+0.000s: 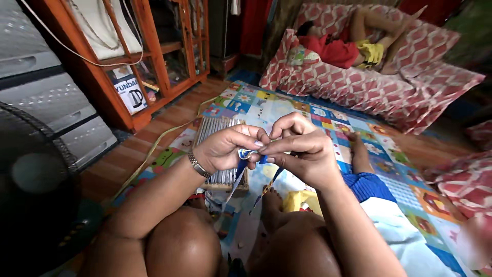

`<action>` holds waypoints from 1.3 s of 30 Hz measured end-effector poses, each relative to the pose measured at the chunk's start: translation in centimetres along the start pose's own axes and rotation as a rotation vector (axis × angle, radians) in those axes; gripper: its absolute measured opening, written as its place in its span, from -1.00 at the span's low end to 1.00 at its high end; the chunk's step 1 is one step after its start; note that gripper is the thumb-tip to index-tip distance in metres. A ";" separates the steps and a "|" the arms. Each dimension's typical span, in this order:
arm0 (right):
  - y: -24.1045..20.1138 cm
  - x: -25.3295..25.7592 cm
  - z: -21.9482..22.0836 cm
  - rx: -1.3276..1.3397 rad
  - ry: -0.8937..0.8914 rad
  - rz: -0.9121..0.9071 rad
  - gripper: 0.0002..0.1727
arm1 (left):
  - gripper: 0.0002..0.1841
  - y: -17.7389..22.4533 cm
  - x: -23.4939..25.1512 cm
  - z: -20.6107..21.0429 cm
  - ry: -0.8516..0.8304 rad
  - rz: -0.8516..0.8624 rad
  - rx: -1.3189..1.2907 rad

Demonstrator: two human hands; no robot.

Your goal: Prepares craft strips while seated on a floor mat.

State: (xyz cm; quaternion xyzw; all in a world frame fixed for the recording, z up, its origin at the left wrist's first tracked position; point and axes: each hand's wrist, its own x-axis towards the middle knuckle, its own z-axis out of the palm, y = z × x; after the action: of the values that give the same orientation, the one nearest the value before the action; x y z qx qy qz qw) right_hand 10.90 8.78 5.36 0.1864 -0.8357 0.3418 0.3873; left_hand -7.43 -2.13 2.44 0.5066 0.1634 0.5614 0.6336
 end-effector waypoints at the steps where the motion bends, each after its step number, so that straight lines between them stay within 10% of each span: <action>1: -0.1 0.0 0.1 -0.017 0.015 -0.028 -0.91 | -0.81 -0.1 0.0 0.1 -0.007 0.007 -0.006; 19: 0.9 -0.4 1.0 -0.122 0.258 0.251 -0.90 | -0.74 -1.2 0.9 2.0 0.529 0.269 0.291; 39: 0.4 -0.2 0.7 -0.223 0.241 0.108 -0.95 | -0.69 -1.5 0.7 2.9 0.572 0.604 0.868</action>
State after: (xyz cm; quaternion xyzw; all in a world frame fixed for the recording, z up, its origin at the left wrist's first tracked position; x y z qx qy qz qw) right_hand 10.48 8.60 4.69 0.0547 -0.8248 0.2873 0.4839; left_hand -4.10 -2.68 2.70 0.5720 0.3904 0.7126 0.1122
